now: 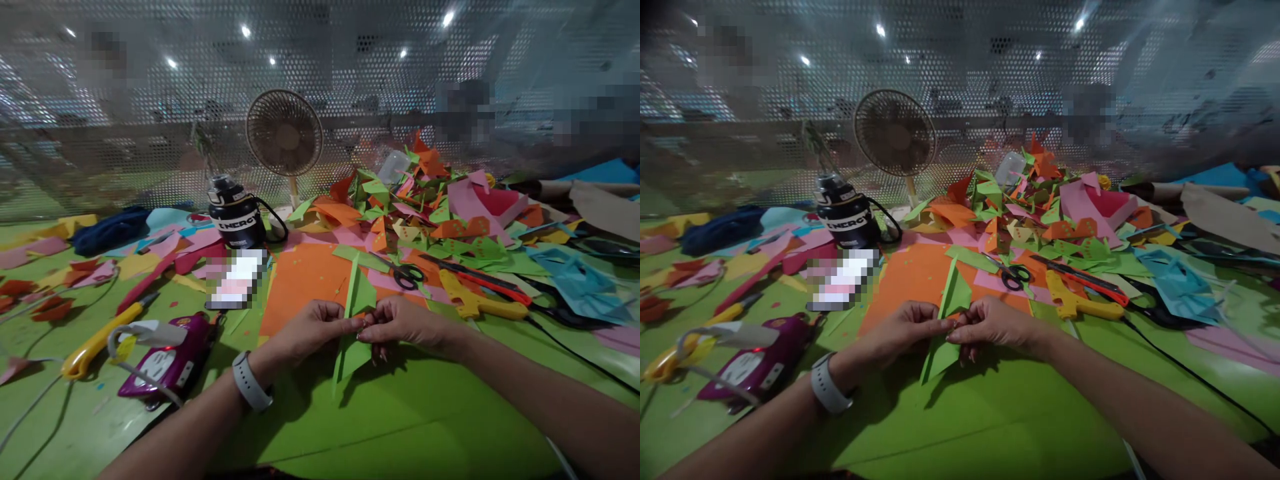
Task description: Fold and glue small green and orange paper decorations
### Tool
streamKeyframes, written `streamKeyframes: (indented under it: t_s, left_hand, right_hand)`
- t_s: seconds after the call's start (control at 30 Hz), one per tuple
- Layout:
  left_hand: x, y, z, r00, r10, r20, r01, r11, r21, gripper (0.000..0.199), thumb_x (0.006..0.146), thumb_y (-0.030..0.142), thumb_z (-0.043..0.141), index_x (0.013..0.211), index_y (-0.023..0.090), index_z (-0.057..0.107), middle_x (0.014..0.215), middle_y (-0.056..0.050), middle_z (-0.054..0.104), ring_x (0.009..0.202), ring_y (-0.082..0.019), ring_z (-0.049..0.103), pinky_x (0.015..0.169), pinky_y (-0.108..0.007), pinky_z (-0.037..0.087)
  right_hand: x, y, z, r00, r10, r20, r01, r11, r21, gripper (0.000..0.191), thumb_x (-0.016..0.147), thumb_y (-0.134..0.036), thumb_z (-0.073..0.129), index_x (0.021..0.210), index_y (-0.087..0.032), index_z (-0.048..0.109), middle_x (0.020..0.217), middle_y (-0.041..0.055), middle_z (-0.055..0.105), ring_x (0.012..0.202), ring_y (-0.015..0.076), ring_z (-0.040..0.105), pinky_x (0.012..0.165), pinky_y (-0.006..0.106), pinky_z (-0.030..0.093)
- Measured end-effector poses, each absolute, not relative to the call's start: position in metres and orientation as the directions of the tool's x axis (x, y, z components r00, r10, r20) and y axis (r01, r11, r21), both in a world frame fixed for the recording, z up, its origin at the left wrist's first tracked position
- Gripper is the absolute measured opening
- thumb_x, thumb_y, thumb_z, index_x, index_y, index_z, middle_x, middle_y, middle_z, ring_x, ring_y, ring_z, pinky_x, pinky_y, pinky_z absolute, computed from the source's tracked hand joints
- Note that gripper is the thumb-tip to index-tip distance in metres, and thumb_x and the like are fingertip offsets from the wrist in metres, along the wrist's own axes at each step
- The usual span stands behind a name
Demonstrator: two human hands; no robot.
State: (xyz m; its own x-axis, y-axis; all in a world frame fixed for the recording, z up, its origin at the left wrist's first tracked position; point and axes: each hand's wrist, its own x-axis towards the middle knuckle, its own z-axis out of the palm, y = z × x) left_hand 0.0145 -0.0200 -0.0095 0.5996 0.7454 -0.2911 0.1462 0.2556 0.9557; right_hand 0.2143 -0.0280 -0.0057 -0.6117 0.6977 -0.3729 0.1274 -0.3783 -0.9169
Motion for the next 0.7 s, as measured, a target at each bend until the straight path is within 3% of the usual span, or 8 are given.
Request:
streamKeyframes:
  t_s: [0.7]
  left_hand:
    - [0.0143,-0.0202,-0.0071,0.604,0.735,-0.308,0.135,0.286,0.949,0.041,0.067,0.051,0.075,0.062,0.017,0.053,0.045,0.01,0.035,0.039,-0.004,0.024,0.041,-0.023,0.013]
  right_hand:
    - [0.2142,-0.0292,-0.0043,-0.605,0.709,-0.363,0.111,-0.376,-0.92,0.026,0.068,-0.031,0.079,0.07,-0.012,0.061,0.057,-0.0017,0.065,0.046,0.0071,0.06,0.052,0.019,0.048]
